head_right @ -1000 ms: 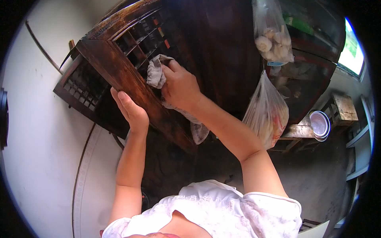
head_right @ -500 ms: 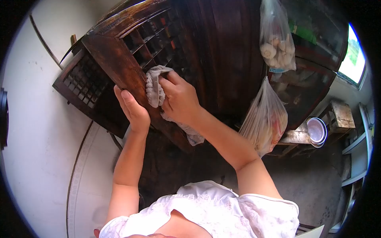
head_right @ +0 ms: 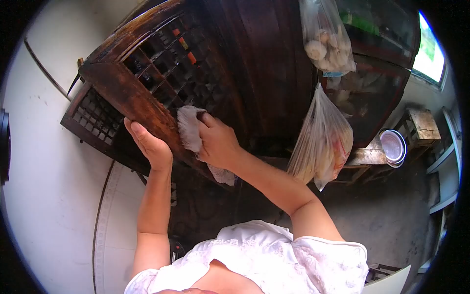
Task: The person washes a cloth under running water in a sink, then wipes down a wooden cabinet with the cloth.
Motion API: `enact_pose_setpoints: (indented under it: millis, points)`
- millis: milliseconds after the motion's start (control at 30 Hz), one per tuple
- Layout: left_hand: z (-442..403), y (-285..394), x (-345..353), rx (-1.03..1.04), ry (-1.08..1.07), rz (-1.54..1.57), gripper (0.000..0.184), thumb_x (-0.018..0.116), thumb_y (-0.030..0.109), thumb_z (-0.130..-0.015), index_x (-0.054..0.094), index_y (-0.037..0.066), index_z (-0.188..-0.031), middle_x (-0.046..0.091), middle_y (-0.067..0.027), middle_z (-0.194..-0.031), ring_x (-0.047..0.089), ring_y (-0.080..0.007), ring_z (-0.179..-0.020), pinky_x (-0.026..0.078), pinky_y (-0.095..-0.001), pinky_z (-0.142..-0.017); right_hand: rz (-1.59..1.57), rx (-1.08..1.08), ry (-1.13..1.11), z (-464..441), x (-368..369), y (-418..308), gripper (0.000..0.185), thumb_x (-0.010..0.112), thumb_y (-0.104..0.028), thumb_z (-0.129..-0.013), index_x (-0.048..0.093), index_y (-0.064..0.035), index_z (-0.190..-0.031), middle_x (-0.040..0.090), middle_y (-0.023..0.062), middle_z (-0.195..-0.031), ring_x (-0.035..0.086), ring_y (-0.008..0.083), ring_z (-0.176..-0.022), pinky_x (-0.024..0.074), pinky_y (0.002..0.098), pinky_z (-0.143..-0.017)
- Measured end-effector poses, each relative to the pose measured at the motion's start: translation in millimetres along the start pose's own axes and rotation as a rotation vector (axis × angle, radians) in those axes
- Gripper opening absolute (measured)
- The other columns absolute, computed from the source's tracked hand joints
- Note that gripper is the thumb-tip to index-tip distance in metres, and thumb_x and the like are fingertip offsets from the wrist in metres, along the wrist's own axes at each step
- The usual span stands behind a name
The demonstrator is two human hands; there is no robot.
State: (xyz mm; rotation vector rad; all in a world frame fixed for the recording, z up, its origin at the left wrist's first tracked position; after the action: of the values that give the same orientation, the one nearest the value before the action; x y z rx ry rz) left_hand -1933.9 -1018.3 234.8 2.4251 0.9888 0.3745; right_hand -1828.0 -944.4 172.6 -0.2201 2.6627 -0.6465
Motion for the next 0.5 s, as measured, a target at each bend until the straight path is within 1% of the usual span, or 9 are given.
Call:
enact_pose_setpoints:
  millis: [33, 133, 167, 233, 267, 333, 367, 433, 500]
  points:
    - [-0.8, -1.8, -1.4, -0.003, 0.012, -0.003, 0.046, 0.028, 0.043, -0.094, 0.033, 0.002, -0.115, 0.042, -0.0093, -0.107, 0.041, -0.0161, -0.096, 0.036, -0.0275, -0.084, -0.003, 0.001, 0.006, -8.4, -4.0, -3.2, 0.041, 0.058, -0.008, -0.067, 0.057, -0.0091, -0.108, 0.054, 0.0144, -0.098, 0.057, 0.0331, -0.083, 0.0483, 0.0362, -0.072]
    - [-3.8, -5.3, -4.3, -0.038, 0.032, 0.017, 0.045, 0.028, 0.042, -0.094, 0.034, 0.002, -0.114, 0.043, -0.0093, -0.107, 0.042, -0.0164, -0.095, 0.036, -0.0273, -0.084, 0.115, 0.068, -0.225, -34.0, -13.2, -19.8, 0.040, 0.058, -0.010, -0.067, 0.056, -0.0095, -0.108, 0.055, 0.0155, -0.094, 0.057, 0.0342, -0.082, 0.0474, 0.0413, -0.064]
    - [-2.7, -6.1, -5.7, -0.068, 0.051, 0.039, 0.045, 0.028, 0.042, -0.094, 0.035, 0.002, -0.114, 0.043, -0.0093, -0.106, 0.042, -0.0166, -0.095, 0.036, -0.0273, -0.084, 0.110, 0.078, -0.228, -32.8, -12.6, -16.7, 0.040, 0.058, -0.010, -0.067, 0.056, -0.0095, -0.108, 0.055, 0.0155, -0.094, 0.057, 0.0342, -0.082, 0.0474, 0.0413, -0.064]
    - [-2.0, -5.1, -6.1, -0.066, 0.045, 0.009, 0.045, 0.028, 0.041, -0.094, 0.035, 0.001, -0.113, 0.043, -0.0098, -0.106, 0.042, -0.0165, -0.095, 0.036, -0.0279, -0.084, -0.075, 0.011, -0.150, -30.3, -8.5, -12.0, 0.044, 0.051, -0.007, -0.068, 0.053, -0.0091, -0.112, 0.054, 0.0174, -0.089, 0.057, 0.0361, -0.076, 0.0477, 0.0398, -0.063]
    - [-2.2, -2.8, -2.8, 0.003, 0.023, -0.038, 0.046, 0.027, 0.041, -0.094, 0.035, 0.001, -0.113, 0.043, -0.0100, -0.106, 0.042, -0.0162, -0.096, 0.035, -0.0279, -0.085, -0.075, 0.009, -0.150, -24.5, -6.8, -6.6, 0.044, 0.051, -0.007, -0.068, 0.053, -0.0091, -0.112, 0.054, 0.0174, -0.089, 0.057, 0.0361, -0.076, 0.0477, 0.0398, -0.063]
    - [-1.3, -2.2, -2.1, 0.067, 0.007, -0.092, 0.046, 0.026, 0.041, -0.095, 0.035, 0.000, -0.114, 0.043, -0.0102, -0.107, 0.041, -0.0158, -0.097, 0.035, -0.0280, -0.085, -0.291, 0.012, -0.052, 2.6, -0.6, 9.0, 0.035, 0.051, -0.007, -0.069, 0.055, -0.0020, -0.104, 0.054, 0.0182, -0.091, 0.056, 0.0360, -0.085, 0.0463, 0.0350, -0.072]
    - [-0.8, -2.7, -3.1, 0.052, 0.022, -0.110, 0.047, 0.025, 0.041, -0.095, 0.035, 0.000, -0.114, 0.042, -0.0104, -0.107, 0.041, -0.0159, -0.097, 0.035, -0.0279, -0.085, -0.296, 0.013, -0.056, 17.6, 8.6, 18.0, 0.035, 0.051, -0.007, -0.069, 0.055, -0.0020, -0.104, 0.054, 0.0182, -0.091, 0.056, 0.0360, -0.085, 0.0463, 0.0350, -0.072]
    - [-0.7, -6.0, -5.7, 0.040, 0.031, -0.125, 0.047, 0.025, 0.042, -0.095, 0.035, -0.001, -0.113, 0.042, -0.0106, -0.108, 0.041, -0.0160, -0.098, 0.034, -0.0278, -0.086, -0.298, 0.014, 0.086, 33.0, 17.3, 26.7, 0.032, 0.045, -0.003, -0.071, 0.054, 0.0025, -0.101, 0.054, 0.0209, -0.095, 0.054, 0.0377, -0.089, 0.0447, 0.0328, -0.075]
    - [-2.8, -13.9, -12.5, 0.003, 0.006, -0.178, 0.053, 0.021, 0.045, -0.094, 0.032, 0.003, -0.124, 0.042, -0.0116, -0.116, 0.045, -0.0190, -0.104, 0.041, -0.0314, -0.087, -0.348, 0.037, 0.159, 17.8, 13.6, 32.7, 0.032, 0.042, -0.001, -0.072, 0.053, 0.0045, -0.101, 0.055, 0.0227, -0.097, 0.055, 0.0385, -0.090, 0.0446, 0.0337, -0.077]
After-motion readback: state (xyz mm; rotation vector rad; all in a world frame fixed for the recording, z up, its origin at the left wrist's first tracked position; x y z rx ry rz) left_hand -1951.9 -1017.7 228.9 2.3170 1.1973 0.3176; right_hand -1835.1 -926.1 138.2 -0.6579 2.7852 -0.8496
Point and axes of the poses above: each hand's wrist, its own z-axis away from the middle knuckle, its own x-axis out of the palm, y = z × x, the point moved 1 cm from there along -z, towards the middle knuckle
